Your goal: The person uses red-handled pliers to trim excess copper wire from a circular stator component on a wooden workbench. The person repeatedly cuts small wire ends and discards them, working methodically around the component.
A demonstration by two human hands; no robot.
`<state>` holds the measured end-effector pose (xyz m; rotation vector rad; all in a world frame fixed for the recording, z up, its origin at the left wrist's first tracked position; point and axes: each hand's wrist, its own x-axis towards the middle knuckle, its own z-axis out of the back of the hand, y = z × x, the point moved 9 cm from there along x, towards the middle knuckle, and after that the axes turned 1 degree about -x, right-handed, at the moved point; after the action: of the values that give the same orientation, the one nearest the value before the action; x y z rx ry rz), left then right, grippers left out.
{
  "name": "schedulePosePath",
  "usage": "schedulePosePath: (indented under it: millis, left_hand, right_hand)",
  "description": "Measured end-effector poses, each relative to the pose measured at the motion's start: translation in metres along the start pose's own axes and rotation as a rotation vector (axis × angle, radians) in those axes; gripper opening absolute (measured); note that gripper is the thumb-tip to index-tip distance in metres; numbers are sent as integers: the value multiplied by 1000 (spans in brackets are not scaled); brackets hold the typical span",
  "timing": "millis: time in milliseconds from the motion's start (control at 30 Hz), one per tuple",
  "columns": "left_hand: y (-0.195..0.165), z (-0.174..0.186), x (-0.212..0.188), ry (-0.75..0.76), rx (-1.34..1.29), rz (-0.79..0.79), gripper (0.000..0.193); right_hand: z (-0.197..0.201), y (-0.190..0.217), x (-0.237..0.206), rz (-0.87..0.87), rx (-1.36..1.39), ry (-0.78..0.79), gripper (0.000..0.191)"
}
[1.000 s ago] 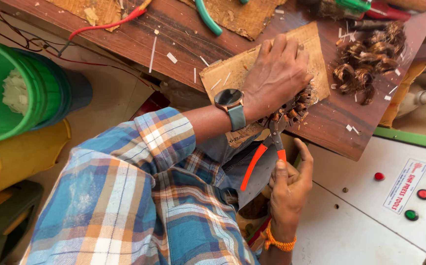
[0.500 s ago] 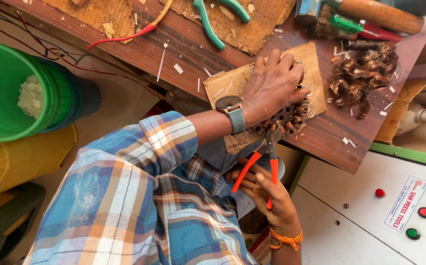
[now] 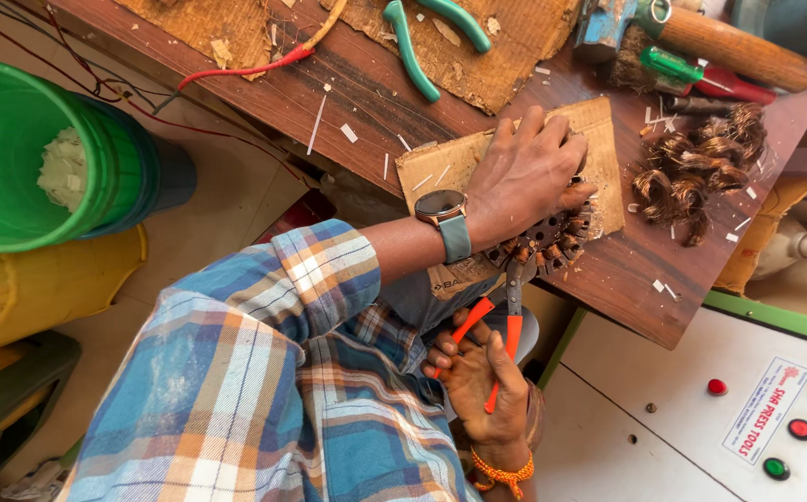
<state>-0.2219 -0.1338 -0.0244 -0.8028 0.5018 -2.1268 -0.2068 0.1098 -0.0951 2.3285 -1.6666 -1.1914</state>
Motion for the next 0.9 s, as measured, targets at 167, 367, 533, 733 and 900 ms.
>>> schedulePosePath:
  millis: [167,367,533,733,900]
  left_hand:
    - [0,3,0,-4,-20,22,45]
    - [0,10,2,-36,-41,43,41]
    - [2,4,2,24,-69,65,36]
    - [-1,5,-1,-36,-70,30,37]
    - [1,0,3,29,-124,33,37]
  right_hand:
    - [9,-6,-1,-28,-29,-46,45]
    - [-3,-26,10,21,212,74,23]
    - [8,-9,2,-57,-33,-102,44]
    - [5,26,-10,-46,-566,-284,53]
    - [-6,34,-13,53,-782,-286,52]
